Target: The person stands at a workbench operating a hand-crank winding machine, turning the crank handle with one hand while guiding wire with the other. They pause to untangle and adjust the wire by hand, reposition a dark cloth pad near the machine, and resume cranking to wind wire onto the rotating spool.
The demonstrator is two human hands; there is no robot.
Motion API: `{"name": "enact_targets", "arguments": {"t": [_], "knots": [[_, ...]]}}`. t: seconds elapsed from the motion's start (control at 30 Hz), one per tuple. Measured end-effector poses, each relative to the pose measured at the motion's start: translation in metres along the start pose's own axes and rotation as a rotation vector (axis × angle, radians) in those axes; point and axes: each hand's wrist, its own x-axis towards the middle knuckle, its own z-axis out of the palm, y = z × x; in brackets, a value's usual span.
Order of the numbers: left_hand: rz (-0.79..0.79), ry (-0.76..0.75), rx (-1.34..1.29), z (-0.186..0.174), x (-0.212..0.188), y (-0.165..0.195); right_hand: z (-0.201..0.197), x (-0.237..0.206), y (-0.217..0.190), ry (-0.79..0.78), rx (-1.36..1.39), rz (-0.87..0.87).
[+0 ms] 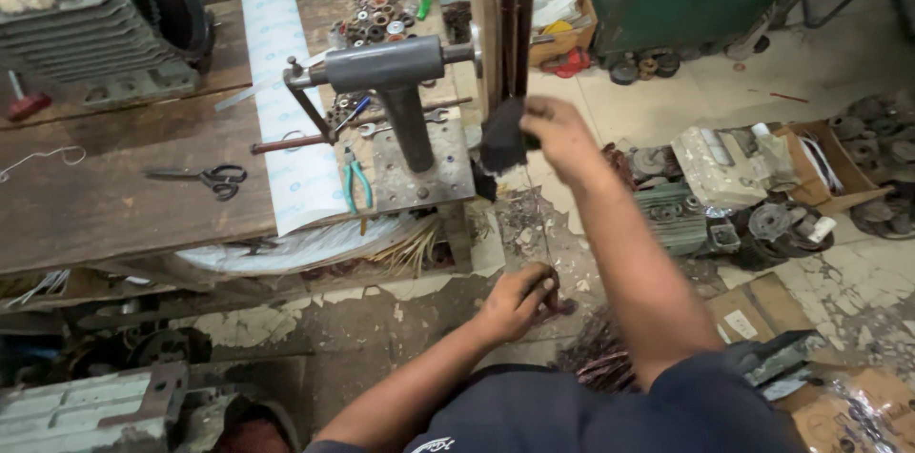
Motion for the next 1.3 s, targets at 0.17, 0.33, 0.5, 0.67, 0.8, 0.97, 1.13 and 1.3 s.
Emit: {"name": "enact_targets", "arguments": {"t": [0.17,0.33,0.5,0.67,0.8,0.97,1.13,1.3], "knots": [[0.026,-0.018,0.067,0.012,-0.001,-0.043,0.004,0.028,-0.013,-0.069,0.286,0.002],[0.025,0.113,0.742,-0.077,0.017,-0.088,0.025,0.021,-0.017,-0.063,0.246,-0.137],[-0.313,0.940,1.039,-0.349,0.005,-0.083,0.032,0.020,-0.018,0.017,0.130,-0.081],[-0.411,0.415,1.442,-0.430,0.060,-0.078,0.043,0.017,-0.009,0.105,0.032,-0.130],[-0.579,0.288,1.409,-0.432,0.082,-0.080,0.032,-0.007,0.016,0.190,-0.186,-0.180],[-0.694,0.293,1.357,-0.427,0.083,-0.081,0.021,-0.056,0.082,0.319,-0.549,-0.237],[-0.569,0.289,1.362,-0.408,0.074,-0.071,0.030,-0.122,0.134,0.286,-0.522,0.119],[-0.431,0.385,1.341,-0.385,0.046,-0.068,0.037,-0.155,0.144,0.295,-0.394,-0.026]]}}
